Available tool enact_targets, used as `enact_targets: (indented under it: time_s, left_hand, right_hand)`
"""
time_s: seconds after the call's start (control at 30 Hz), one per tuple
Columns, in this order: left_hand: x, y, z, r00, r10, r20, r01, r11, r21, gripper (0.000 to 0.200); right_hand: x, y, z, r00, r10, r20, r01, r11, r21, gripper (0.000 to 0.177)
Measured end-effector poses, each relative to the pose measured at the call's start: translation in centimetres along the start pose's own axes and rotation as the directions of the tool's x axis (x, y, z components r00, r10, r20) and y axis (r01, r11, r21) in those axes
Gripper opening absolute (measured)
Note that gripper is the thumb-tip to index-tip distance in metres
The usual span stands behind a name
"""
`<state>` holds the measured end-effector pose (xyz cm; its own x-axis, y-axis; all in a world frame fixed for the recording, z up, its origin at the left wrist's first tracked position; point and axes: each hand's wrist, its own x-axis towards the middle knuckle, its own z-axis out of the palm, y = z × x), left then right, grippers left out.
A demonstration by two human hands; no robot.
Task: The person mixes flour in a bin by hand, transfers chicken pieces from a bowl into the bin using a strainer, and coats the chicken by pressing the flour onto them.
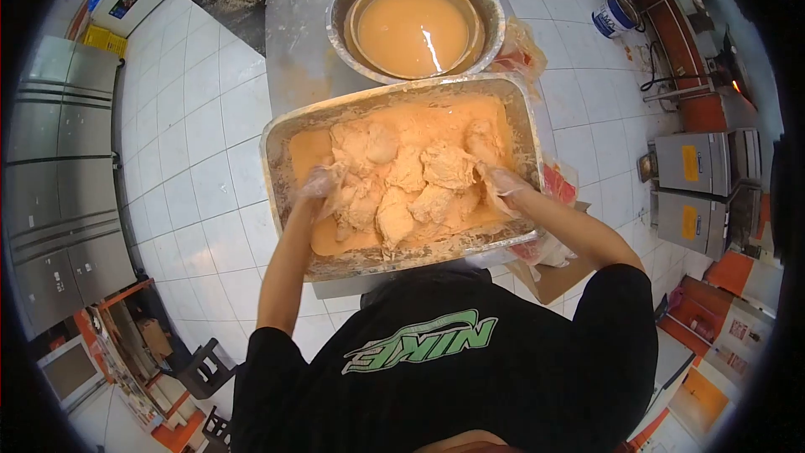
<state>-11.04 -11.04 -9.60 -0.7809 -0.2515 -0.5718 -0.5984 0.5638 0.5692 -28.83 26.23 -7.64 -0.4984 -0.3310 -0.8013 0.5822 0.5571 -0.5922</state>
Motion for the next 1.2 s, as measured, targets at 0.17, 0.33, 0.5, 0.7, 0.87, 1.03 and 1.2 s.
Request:
enact_targets:
  time_s: [0.17,0.33,0.5,0.7,0.87,1.03,1.2]
  left_hand:
    - [2.1,2.6,3.1,0.972,-0.061,0.229,0.115,0.966,-0.231,0.046]
    - [5.3,3.2,7.7,0.937,-0.001,0.348,0.257,0.676,-0.691,0.05]
    - [0.3,9.1,4.0,0.932,-0.068,0.356,0.296,0.71,-0.639,0.035]
    - [-1.8,11.4,0.4,0.921,0.149,-0.36,-0.118,0.987,0.107,0.032]
    - [-0.9,7.6,-2.7,0.941,0.157,-0.299,-0.319,0.698,-0.641,0.032]
    - [3.5,2.1,-2.5,0.957,-0.192,-0.215,-0.077,0.549,-0.832,0.037]
    - [7.0,1.8,0.1,0.993,-0.063,0.1,0.118,0.594,-0.796,0.043]
  right_hand:
    - [4.4,-1.3,0.7,0.876,-0.31,0.369,0.279,0.951,0.135,0.053]
    - [10.8,-2.5,1.6,0.607,-0.557,0.566,0.726,0.678,-0.111,0.061]
    - [2.3,-10.7,4.6,0.891,-0.244,0.383,0.451,0.584,-0.675,0.05]
    - [-3.7,-10.2,7.2,0.56,-0.79,0.251,0.641,0.22,-0.735,0.057]
    - [-1.5,-9.2,4.7,0.529,-0.829,0.183,0.663,0.268,-0.699,0.055]
    - [1.1,-14.1,0.6,0.935,-0.337,-0.115,0.116,0.594,-0.796,0.061]
    - [6.7,-13.2,1.0,0.949,-0.183,0.255,0.308,0.699,-0.646,0.057]
